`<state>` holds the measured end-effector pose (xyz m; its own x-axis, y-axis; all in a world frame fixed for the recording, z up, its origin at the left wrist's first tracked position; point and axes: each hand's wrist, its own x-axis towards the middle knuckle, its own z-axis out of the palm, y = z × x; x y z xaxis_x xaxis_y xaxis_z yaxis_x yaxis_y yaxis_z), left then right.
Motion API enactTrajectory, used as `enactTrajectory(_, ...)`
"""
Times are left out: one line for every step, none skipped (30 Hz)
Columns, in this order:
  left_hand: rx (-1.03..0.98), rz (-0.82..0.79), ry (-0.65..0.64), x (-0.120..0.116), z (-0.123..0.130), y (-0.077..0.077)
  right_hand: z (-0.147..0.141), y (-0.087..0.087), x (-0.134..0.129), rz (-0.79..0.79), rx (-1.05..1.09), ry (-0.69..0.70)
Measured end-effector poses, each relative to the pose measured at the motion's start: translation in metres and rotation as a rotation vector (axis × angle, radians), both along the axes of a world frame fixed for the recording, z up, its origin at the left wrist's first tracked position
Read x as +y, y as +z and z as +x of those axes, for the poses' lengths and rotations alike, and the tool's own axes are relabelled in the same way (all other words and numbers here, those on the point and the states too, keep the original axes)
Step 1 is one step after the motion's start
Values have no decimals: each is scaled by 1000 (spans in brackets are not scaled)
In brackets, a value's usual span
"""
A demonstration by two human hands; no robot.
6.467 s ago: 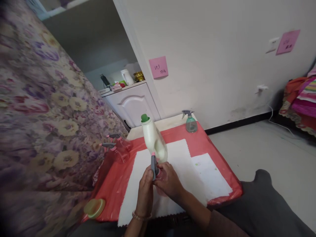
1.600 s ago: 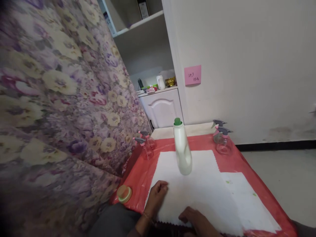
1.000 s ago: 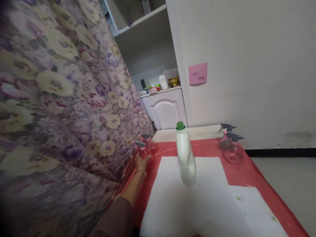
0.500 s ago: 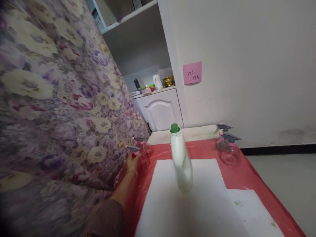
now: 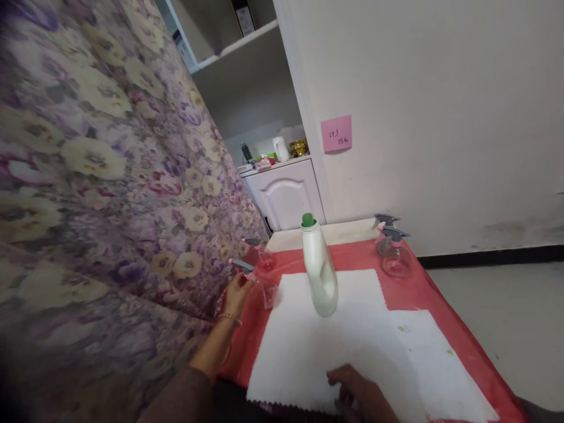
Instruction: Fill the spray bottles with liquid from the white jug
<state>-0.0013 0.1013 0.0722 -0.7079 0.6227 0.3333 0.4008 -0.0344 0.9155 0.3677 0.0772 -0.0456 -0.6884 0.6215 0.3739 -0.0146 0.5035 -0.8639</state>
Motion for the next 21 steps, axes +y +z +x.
enactTrajectory(3,0,-56,-9,17,3,1,0,4,-4,20,-8)
enactTrajectory(6,-7,-126,-19,35,5,2,0,8,-16,30,-24)
enactTrajectory(5,-18,-190,-29,53,7,3,1,12,-36,32,-41)
enactTrajectory(5,-31,-254,-39,73,8,5,2,16,-65,30,-60)
enactTrajectory(5,-50,-316,-49,93,8,7,4,20,-102,26,-70)
enactTrajectory(6,-72,-371,-57,112,8,8,5,24,-139,25,-66)
enactTrajectory(8,-89,-415,-64,130,8,10,7,28,-173,28,-50)
enactTrajectory(12,-104,-460,-70,147,7,11,9,31,-200,36,-25)
enactTrajectory(18,-142,-539,-74,162,7,12,11,33,-222,43,-1)
enactTrajectory(14,-161,-592,-76,176,6,14,13,35,-242,49,17)
enactTrajectory(11,-173,-634,-78,188,5,15,15,35,-264,49,31)
enactTrajectory(10,-184,-675,-78,197,4,16,17,35,-291,51,43)
enactTrajectory(9,-188,-707,-78,205,3,17,20,34,-323,57,63)
enactTrajectory(9,-189,-737,-77,211,2,17,23,33,-354,71,95)
enactTrajectory(8,-191,-762,-75,215,1,17,26,32,-381,94,136)
enactTrajectory(2,-191,-783,-74,218,-1,17,29,31,-404,121,183)
enactTrajectory(-6,-193,-799,-73,221,-2,17,31,30,-418,151,228)
enactTrajectory(-15,-194,-810,-72,222,-2,17,33,30,-426,180,266)
enactTrajectory(-27,-195,-817,-71,224,-3,16,34,29,-429,207,293)
enactTrajectory(-40,-195,-825,-70,224,-3,15,35,29,-430,230,306)
enactTrajectory(-54,-192,-832,-70,225,-4,14,34,30,-429,249,312)
